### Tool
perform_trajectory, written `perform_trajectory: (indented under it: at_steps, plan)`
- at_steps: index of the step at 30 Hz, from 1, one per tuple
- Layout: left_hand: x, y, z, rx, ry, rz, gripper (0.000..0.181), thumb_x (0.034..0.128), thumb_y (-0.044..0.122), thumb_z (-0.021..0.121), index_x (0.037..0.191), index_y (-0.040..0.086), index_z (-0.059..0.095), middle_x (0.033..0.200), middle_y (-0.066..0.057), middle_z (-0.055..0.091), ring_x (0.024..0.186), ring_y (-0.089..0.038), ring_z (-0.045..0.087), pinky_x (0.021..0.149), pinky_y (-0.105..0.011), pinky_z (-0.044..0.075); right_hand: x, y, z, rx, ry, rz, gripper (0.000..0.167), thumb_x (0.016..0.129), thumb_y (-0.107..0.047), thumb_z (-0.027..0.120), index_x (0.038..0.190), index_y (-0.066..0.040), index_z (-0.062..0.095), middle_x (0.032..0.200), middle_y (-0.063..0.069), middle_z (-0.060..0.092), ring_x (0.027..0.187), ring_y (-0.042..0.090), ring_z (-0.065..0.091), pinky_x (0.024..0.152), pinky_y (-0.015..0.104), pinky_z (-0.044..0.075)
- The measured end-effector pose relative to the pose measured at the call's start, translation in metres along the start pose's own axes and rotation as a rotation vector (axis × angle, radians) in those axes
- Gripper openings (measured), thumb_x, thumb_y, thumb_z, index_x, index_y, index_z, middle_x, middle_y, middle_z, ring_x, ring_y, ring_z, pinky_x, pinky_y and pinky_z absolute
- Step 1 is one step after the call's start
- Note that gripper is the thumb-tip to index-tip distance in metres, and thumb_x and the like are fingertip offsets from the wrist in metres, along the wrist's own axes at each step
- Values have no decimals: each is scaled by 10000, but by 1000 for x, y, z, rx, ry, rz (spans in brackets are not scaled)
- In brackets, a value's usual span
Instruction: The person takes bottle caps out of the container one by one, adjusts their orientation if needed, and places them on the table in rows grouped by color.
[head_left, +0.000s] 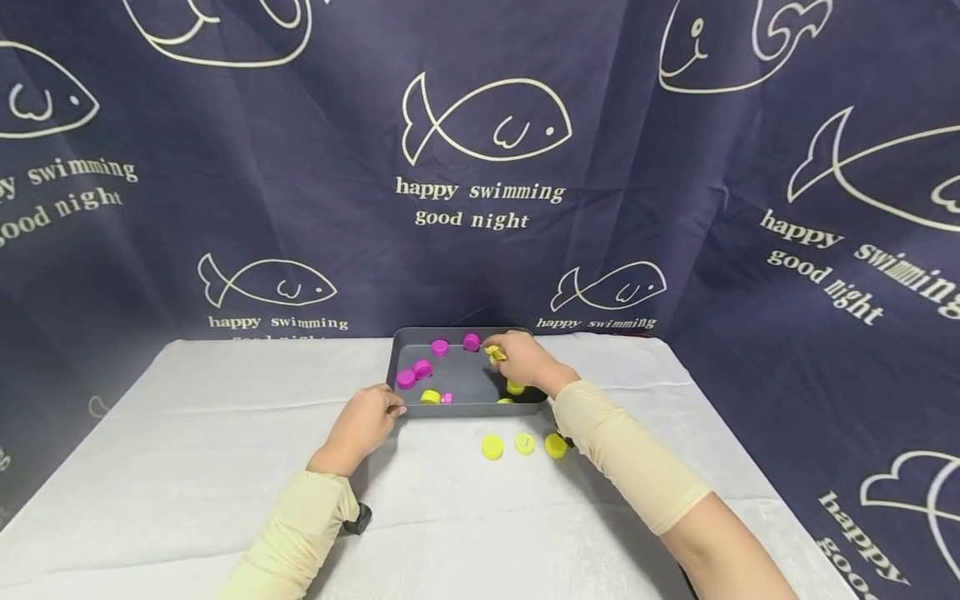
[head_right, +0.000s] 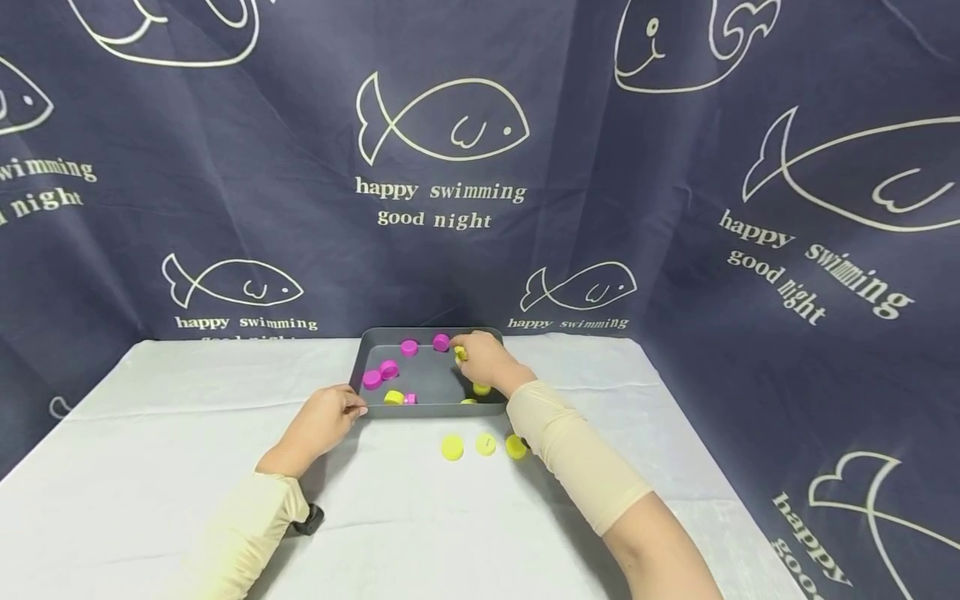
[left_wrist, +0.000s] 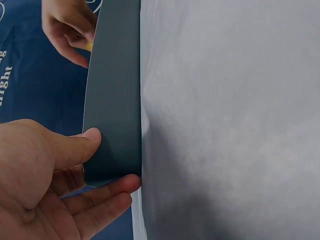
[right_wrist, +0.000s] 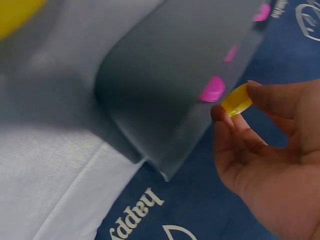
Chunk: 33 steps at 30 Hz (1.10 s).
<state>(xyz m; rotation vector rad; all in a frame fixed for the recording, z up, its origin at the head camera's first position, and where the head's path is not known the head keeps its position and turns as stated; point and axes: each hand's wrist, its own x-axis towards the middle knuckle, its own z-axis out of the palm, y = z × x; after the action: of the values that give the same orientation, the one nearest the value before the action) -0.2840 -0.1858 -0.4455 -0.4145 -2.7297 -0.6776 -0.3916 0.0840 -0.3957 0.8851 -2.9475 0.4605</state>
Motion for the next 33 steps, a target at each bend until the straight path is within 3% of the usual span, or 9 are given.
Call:
perform_trajectory:
  at_steps: [7, 11, 16, 22, 29, 33]
  plan:
    - [-1, 0, 2, 0, -6, 3, 51, 871, 32, 730, 875, 4, 773, 791, -22, 665, 777, -207, 666, 752, -365, 582, -34, -7, -10, 188, 92, -38, 252, 925, -60, 644, 1142, -127, 754, 1017, 46, 610, 863, 156, 537, 752, 312, 502]
    - [-1, 0, 3, -3, -9, 4, 53, 872, 32, 729, 876, 3, 773, 791, -22, 664, 777, -208, 664, 754, -367, 581, -53, -11, -8, 329, 140, -80, 183, 888, -44, 697, 1053, -106, 744, 992, 58, 631, 826, 139, 598, 734, 294, 541]
    - [1, -1, 1, -5, -12, 3, 54, 875, 31, 727, 882, 1, 772, 803, -27, 668, 791, -217, 669, 767, -368, 584, -71, -25, -2, 462, 138, -96, 107, 879, -61, 737, 960, -112, 688, 952, 21, 702, 869, 124, 670, 765, 281, 574]
    - [-1, -4, 2, 0, -28, -10, 55, 878, 34, 727, 887, 6, 772, 807, -25, 670, 793, -213, 670, 767, -363, 584, -82, -43, 15, 399, 99, -121, 146, 836, -136, 803, 906, -159, 677, 867, -91, 692, 838, 113, 663, 769, 287, 560]
    - [-1, -3, 2, -5, -9, 5, 51, 875, 26, 726, 872, -2, 769, 799, -33, 669, 785, -220, 670, 762, -371, 585, -83, -56, 29, 228, 26, -180, 170, 811, -180, 828, 829, -154, 661, 825, -73, 678, 824, 122, 644, 785, 298, 540]
    - [0, -4, 2, -8, -3, 9, 49, 872, 25, 728, 866, -2, 769, 794, -31, 670, 776, -215, 669, 754, -370, 584, -80, -61, 32, 169, -21, -193, 182, 810, -190, 829, 785, -167, 651, 755, -88, 632, 731, 86, 580, 709, 268, 509]
